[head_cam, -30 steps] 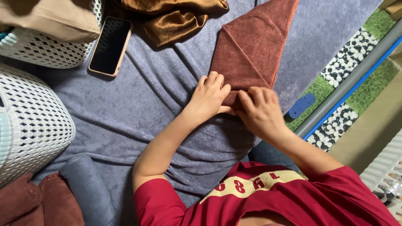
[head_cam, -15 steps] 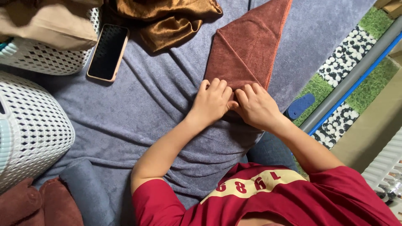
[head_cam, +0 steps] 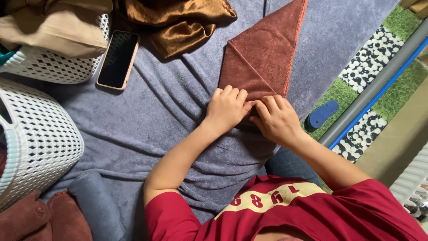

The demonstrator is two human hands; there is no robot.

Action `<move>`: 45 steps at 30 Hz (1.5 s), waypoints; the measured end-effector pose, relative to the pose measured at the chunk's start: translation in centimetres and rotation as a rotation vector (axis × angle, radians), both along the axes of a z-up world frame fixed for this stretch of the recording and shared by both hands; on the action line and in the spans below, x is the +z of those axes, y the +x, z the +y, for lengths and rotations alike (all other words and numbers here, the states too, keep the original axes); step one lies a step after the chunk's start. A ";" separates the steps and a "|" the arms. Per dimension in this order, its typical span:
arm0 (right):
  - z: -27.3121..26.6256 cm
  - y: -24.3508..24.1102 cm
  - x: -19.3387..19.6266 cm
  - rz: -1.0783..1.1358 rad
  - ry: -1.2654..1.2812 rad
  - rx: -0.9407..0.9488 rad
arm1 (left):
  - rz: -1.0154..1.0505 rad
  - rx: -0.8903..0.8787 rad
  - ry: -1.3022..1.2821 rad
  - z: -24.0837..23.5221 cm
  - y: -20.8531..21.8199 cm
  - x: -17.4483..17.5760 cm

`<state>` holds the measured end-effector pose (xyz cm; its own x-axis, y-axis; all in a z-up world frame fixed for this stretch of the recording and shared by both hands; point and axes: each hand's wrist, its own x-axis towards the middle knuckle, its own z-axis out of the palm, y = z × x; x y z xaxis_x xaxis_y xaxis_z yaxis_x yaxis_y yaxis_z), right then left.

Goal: The person folds a brown towel on a blue surface. They align the edges and fold the towel in half lengthwise, then fold it again to create a smaller, compact rectangle.

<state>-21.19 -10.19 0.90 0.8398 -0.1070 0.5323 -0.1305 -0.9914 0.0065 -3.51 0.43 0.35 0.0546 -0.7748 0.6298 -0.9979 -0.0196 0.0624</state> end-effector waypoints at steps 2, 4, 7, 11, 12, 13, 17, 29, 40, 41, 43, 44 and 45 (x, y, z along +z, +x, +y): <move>-0.8 0.3 -1.7 0.001 -0.023 -0.053 | -0.004 0.044 -0.032 0.3 -0.5 0.5; -0.5 0.5 -1.7 -0.012 -0.018 -0.099 | -0.009 0.112 -0.031 0.9 -2.3 2.0; -0.4 1.0 -1.5 -0.022 -0.013 -0.164 | 0.001 0.176 -0.030 0.7 -2.9 1.3; -1.0 1.2 -1.0 0.007 0.000 -0.192 | 0.016 0.129 -0.083 -0.5 -0.9 -0.4; -0.8 1.1 -0.6 0.006 0.004 -0.191 | 0.014 0.130 -0.080 -0.6 -0.9 -0.7; -0.8 1.2 -0.2 -0.024 0.008 -0.164 | 0.010 0.143 -0.083 -0.6 -0.7 -0.9; 1.5 1.4 3.2 -0.101 0.000 -0.090 | 0.006 0.182 -0.082 -1.3 -0.2 -0.9; -0.6 1.9 -3.4 -0.061 -0.132 -0.341 | 0.009 0.205 -0.154 0.2 -2.6 2.8; 1.3 1.4 1.2 -0.177 -0.077 -0.128 | 0.052 0.147 -0.155 -1.8 -0.3 -0.9; 0.8 1.5 0.4 -0.189 -0.082 -0.124 | 0.050 0.150 -0.155 -1.9 -0.2 -1.1; 0.2 1.8 -0.6 -0.177 -0.123 -0.163 | 0.038 0.166 -0.143 -1.5 -0.5 -0.5; -0.1 2.0 -1.2 -0.165 -0.164 -0.197 | 0.026 0.187 -0.131 -1.3 -0.6 -0.1; -0.1 2.0 -1.0 -0.168 -0.167 -0.195 | 0.024 0.189 -0.134 -1.0 -0.9 0.5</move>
<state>-19.15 -10.27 -0.11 0.7109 -0.1573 0.6855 -0.3315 -0.9345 0.1293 -4.38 -0.59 0.88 0.2067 -0.6587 0.7234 -0.9755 -0.1955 0.1008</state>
